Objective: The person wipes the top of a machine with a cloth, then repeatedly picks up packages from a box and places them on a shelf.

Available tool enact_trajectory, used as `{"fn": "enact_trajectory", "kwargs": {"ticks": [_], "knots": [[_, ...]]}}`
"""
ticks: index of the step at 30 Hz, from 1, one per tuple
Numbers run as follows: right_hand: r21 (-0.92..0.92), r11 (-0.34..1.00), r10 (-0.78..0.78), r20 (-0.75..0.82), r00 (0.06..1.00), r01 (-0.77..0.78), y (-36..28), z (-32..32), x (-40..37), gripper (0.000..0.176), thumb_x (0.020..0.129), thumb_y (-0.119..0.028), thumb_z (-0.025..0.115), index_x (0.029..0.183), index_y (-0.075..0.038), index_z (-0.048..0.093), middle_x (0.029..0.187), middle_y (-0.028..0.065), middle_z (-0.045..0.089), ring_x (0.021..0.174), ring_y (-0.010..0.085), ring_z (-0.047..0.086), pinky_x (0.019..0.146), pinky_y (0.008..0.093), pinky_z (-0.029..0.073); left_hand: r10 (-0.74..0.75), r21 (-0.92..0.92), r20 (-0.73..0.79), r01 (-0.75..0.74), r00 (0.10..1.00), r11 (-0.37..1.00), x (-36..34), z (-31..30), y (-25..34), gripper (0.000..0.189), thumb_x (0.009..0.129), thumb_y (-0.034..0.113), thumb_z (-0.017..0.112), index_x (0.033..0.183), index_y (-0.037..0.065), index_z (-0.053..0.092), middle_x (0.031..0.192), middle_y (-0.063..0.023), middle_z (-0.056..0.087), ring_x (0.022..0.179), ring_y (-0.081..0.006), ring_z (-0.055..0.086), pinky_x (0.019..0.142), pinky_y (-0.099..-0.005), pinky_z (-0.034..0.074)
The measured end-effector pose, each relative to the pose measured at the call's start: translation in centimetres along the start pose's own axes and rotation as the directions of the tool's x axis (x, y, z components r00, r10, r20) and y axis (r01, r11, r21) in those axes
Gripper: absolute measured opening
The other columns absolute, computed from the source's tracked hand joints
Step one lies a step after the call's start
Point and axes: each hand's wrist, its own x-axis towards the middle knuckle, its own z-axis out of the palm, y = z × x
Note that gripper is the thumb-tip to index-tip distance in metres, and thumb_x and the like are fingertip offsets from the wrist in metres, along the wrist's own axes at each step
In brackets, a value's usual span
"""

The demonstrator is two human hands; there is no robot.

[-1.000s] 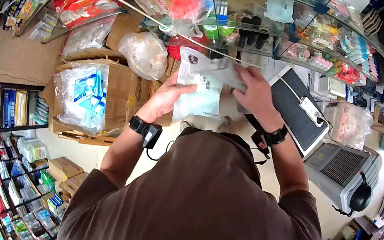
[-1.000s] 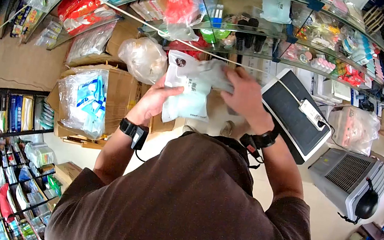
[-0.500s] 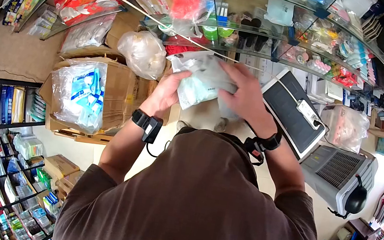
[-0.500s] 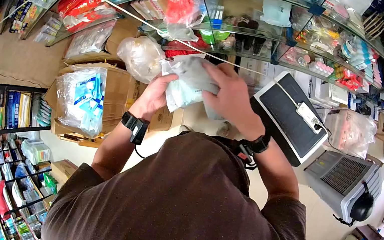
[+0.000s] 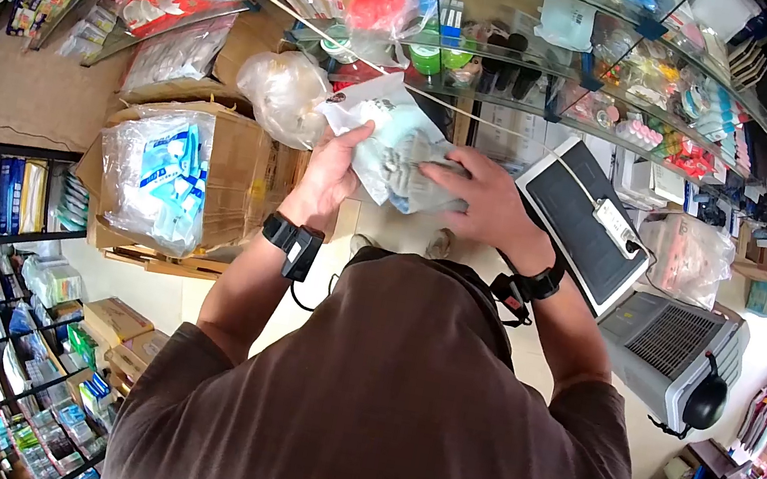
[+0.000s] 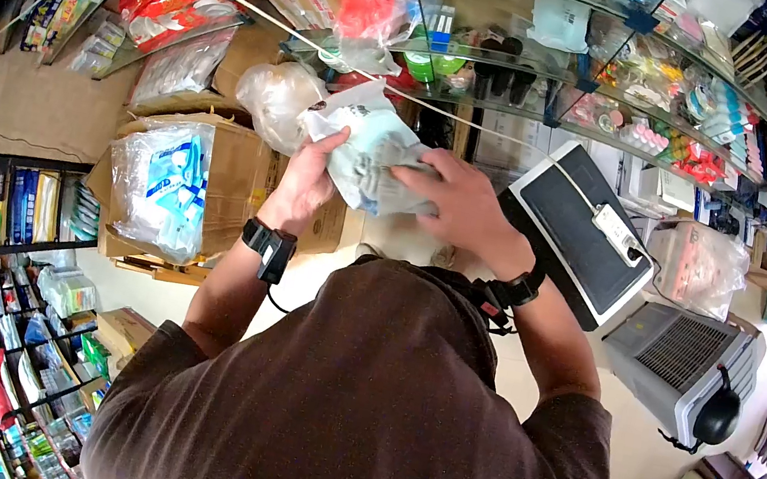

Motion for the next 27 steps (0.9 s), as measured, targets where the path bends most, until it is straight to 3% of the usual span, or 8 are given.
{"fn": "enact_trajectory", "kwargs": {"ticks": [6, 7, 11, 15, 16, 18, 21, 27], "knots": [[0.234, 0.916, 0.336, -0.001, 0.942, -0.327, 1.8, -1.0, -1.2, 0.056, 0.071, -0.01, 0.07, 0.127, -0.014, 0.068, 0.113, 0.0167, 0.066, 0.103, 0.0381, 0.064, 0.093, 0.039, 0.054, 0.082, -0.006, -0.012, -0.082, 0.997, 0.997, -1.0, -0.7, 0.3, 0.055, 0.095, -0.005, 0.063, 0.146, 0.005, 0.042, 0.14, -0.0135, 0.057, 0.125, -0.0287, 0.06, 0.106, -0.0462, 0.054], [0.201, 0.94, 0.304, -0.134, 0.943, -0.274, 3.0, -0.5, -1.8, 0.052, 0.074, -0.009, 0.07, 0.125, -0.007, 0.068, 0.106, 0.0169, 0.07, 0.099, 0.0341, 0.068, 0.09, 0.0362, 0.054, 0.08, -0.007, -0.008, -0.08, 0.997, 0.997, -1.2, -0.8, 0.4, 0.056, 0.095, -0.006, 0.063, 0.146, 0.005, 0.042, 0.14, -0.0134, 0.057, 0.125, -0.0285, 0.06, 0.106, -0.0458, 0.053], [0.656, 0.61, 0.684, -0.154, 0.713, -0.444, 5.1, -0.2, -2.0, 0.045, 0.081, -0.01, 0.072, 0.122, 0.006, 0.064, 0.106, 0.0169, 0.074, 0.093, 0.0216, 0.071, 0.082, 0.0321, 0.055, 0.159, 0.146, 0.036, -0.162, 0.987, 0.976, -2.4, -1.7, 0.0, 0.058, 0.093, -0.006, 0.066, 0.145, 0.006, 0.044, 0.138, -0.0105, 0.059, 0.124, -0.0235, 0.06, 0.106, -0.0395, 0.05], [0.569, 0.68, 0.654, -0.186, 0.733, -0.462, 2.8, -0.4, 1.2, 0.046, 0.081, -0.015, 0.076, 0.12, 0.005, 0.064, 0.108, 0.0171, 0.072, 0.095, 0.0255, 0.071, 0.083, 0.0351, 0.055, 0.14, 0.285, 0.145, -0.177, 0.98, 0.942, -3.4, -2.0, -1.1, 0.064, 0.09, -0.006, 0.069, 0.147, 0.006, 0.042, 0.138, -0.0078, 0.059, 0.126, -0.0208, 0.057, 0.107, -0.0375, 0.047], [0.407, 0.838, 0.484, -0.248, 0.839, -0.363, 2.4, -0.3, 2.1, 0.05, 0.079, -0.017, 0.076, 0.123, 0.002, 0.063, 0.106, 0.0173, 0.068, 0.096, 0.0317, 0.069, 0.084, 0.0386, 0.055, 0.139, 0.305, 0.157, -0.182, 0.978, 0.935, -3.5, -1.8, -1.4, 0.065, 0.09, -0.005, 0.07, 0.148, 0.006, 0.041, 0.138, -0.008, 0.058, 0.126, -0.0207, 0.057, 0.107, -0.0373, 0.047], [0.297, 0.929, 0.282, -0.175, 0.943, -0.223, 0.4, -1.0, 3.6, 0.055, 0.075, -0.021, 0.076, 0.127, -0.006, 0.064, 0.11, 0.0165, 0.064, 0.096, 0.0361, 0.066, 0.085, 0.0427, 0.055, 0.139, 0.347, 0.18, -0.195, 0.974, 0.917, -3.8, -1.3, -1.7, 0.067, 0.09, -0.005, 0.07, 0.149, 0.006, 0.04, 0.139, -0.0082, 0.058, 0.126, -0.0205, 0.057, 0.107, -0.0369, 0.047], [-0.041, 0.977, 0.201, -0.137, 0.97, -0.208, -0.6, -0.2, 4.0, 0.058, 0.075, -0.016, 0.073, 0.132, -0.012, 0.064, 0.115, 0.016, 0.062, 0.1, 0.0386, 0.065, 0.086, 0.0419, 0.055, 0.106, 0.388, 0.143, -0.154, 0.984, 0.908, -4.7, -0.2, -1.0, 0.071, 0.09, -0.006, 0.069, 0.152, 0.006, 0.037, 0.14, -0.0084, 0.058, 0.126, -0.0204, 0.057, 0.107, -0.0364, 0.047], [-0.175, 0.897, 0.397, -0.086, 0.914, -0.406, 3.1, 0.3, 1.1, 0.062, 0.073, -0.016, 0.076, 0.134, -0.014, 0.062, 0.117, 0.0151, 0.062, 0.102, 0.0384, 0.064, 0.086, 0.0447, 0.055, 0.072, 0.413, 0.217, -0.159, 0.973, 0.897, -6.1, -0.4, 0.1, 0.074, 0.091, -0.005, 0.069, 0.155, 0.007, 0.033, 0.14, -0.0074, 0.058, 0.127, -0.0185, 0.057, 0.107, -0.0359, 0.047]]}}
